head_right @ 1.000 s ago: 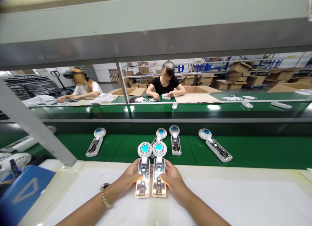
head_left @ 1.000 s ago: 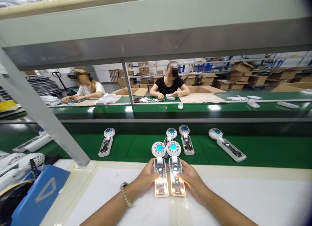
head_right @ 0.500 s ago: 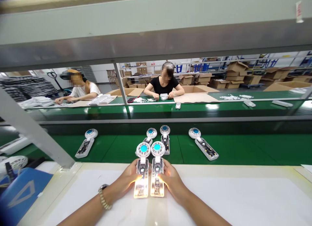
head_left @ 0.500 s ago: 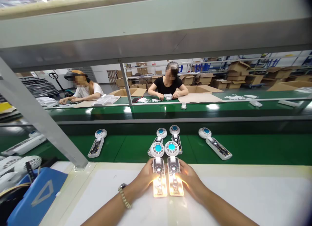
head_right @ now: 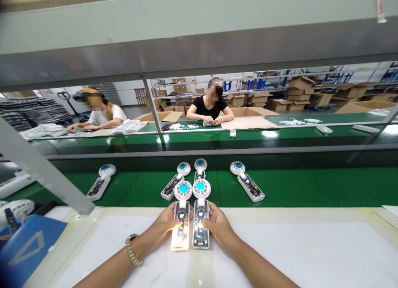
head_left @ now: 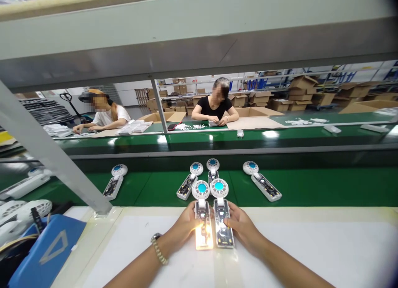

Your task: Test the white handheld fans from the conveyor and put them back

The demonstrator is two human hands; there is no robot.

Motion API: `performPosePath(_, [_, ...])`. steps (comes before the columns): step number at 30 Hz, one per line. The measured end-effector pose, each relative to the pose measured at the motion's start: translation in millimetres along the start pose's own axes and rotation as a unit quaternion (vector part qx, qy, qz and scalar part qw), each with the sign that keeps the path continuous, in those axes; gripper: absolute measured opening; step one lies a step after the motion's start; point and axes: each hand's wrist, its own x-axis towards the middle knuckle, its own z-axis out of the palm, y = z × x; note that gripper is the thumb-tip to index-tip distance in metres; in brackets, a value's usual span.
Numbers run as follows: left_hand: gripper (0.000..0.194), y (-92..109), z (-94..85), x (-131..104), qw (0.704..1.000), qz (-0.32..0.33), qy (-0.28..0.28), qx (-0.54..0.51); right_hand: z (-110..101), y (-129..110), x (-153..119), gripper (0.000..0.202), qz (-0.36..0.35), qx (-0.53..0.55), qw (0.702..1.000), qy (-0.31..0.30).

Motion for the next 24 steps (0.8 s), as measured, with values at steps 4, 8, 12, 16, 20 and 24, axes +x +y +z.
performPosePath(4, [0.05, -0.4, -1.0, 0.7, 1.0, 0.003, -0.004, 0.003, -0.8, 0.6, 0.0, 0.059, 0.005, -0.01, 1.0, 0.0])
performPosePath(8, [0.049, -2.9, -4.3, 1.7, 1.0, 0.009, -0.017, -0.006, -5.5, 7.5, 2.9, 0.062, -0.001, -0.012, 1.0, 0.01])
performPosePath(12, [0.054, -3.9, -5.0, 1.5, 1.0, 0.0, -0.021, -0.004, -8.8, 12.4, 5.0, 0.065, -0.008, -0.007, 1.0, -0.004])
performPosePath(16, [0.062, -2.7, -3.4, 0.6, 1.0, 0.001, -0.02, -0.003, -7.8, 10.7, 3.8, 0.065, -0.009, -0.013, 1.0, -0.013])
performPosePath(20, [0.062, -1.8, -3.5, 0.6, 1.0, -0.002, -0.027, 0.011, -6.5, 9.1, 3.3, 0.065, -0.013, -0.012, 1.0, -0.006])
performPosePath(24, [0.061, -1.5, -4.2, 0.8, 0.999, 0.006, -0.033, 0.008, -6.8, 10.2, 4.7, 0.065, -0.017, -0.002, 1.0, -0.019])
